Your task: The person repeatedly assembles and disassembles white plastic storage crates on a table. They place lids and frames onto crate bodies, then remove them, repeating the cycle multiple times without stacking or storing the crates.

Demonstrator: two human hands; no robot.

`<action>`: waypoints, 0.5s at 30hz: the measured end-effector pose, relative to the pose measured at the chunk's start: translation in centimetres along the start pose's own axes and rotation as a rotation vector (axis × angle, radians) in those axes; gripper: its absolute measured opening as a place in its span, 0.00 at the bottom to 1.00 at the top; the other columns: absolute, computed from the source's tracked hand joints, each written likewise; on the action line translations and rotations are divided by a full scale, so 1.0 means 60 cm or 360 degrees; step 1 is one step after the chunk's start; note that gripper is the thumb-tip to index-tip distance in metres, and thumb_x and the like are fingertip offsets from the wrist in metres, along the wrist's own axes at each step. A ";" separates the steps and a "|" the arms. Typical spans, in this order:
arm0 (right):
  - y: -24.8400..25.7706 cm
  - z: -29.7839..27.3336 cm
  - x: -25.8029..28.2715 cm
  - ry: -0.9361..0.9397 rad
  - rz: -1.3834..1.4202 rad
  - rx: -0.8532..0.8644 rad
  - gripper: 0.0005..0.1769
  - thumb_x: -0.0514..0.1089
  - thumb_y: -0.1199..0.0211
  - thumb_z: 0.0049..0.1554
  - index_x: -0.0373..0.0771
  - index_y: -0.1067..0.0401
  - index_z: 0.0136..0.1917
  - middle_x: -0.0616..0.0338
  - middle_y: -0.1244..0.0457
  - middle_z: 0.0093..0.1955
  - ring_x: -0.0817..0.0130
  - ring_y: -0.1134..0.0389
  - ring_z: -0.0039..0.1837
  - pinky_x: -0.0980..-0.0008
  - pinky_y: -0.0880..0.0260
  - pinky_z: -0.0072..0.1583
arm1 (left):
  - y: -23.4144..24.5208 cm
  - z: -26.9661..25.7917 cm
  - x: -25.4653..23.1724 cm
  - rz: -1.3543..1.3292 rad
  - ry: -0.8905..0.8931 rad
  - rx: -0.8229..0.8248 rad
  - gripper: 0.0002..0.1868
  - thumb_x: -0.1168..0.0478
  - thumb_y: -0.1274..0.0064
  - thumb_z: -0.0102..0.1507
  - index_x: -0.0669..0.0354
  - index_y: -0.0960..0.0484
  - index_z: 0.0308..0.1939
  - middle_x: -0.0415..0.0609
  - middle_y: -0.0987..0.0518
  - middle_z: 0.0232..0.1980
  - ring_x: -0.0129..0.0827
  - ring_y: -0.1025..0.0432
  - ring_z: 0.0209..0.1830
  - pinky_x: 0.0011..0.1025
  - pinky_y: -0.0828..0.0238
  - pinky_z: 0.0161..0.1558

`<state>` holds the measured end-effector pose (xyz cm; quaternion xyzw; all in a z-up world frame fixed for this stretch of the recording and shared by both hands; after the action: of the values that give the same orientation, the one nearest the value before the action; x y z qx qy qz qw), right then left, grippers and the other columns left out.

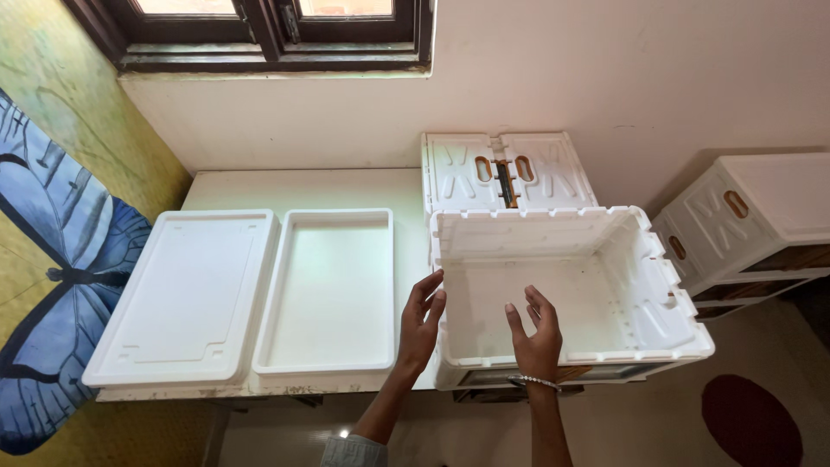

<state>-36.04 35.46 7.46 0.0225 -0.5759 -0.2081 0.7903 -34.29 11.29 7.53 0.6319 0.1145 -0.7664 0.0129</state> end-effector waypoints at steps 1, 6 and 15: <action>0.013 0.003 -0.003 0.0002 -0.0031 0.0005 0.28 0.46 0.33 0.58 0.33 0.33 0.68 0.48 0.37 0.71 0.58 0.35 0.72 0.60 0.33 0.71 | -0.011 -0.004 0.003 0.0042 0.0005 -0.0021 0.25 0.53 0.54 0.71 0.58 0.30 0.69 0.51 0.28 0.72 0.40 0.33 0.72 0.39 0.36 0.72; 0.057 0.018 -0.016 0.0018 -0.0168 0.0036 0.24 0.47 0.33 0.58 0.36 0.30 0.65 0.51 0.36 0.70 0.58 0.34 0.71 0.59 0.31 0.69 | -0.050 -0.022 0.010 0.0225 -0.0014 -0.0100 0.24 0.52 0.51 0.70 0.58 0.28 0.68 0.52 0.26 0.70 0.40 0.32 0.72 0.39 0.35 0.71; 0.080 0.031 -0.046 0.0033 -0.0299 0.0054 0.20 0.48 0.32 0.58 0.37 0.26 0.60 0.52 0.34 0.66 0.57 0.33 0.68 0.58 0.31 0.67 | -0.063 -0.017 0.001 0.0393 -0.0112 -0.0119 0.21 0.55 0.48 0.68 0.58 0.26 0.64 0.51 0.24 0.67 0.40 0.31 0.71 0.41 0.33 0.70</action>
<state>-36.97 41.17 6.94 0.0921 -0.5663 -0.2714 0.7728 -33.93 15.16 7.92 0.6129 0.0638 -0.7760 0.1346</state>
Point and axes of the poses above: each hand's wrist, its own z-axis towards the middle knuckle, its own y-axis out of the back of the hand, x = y × z, the point moved 10 cm from there along z, towards the middle knuckle
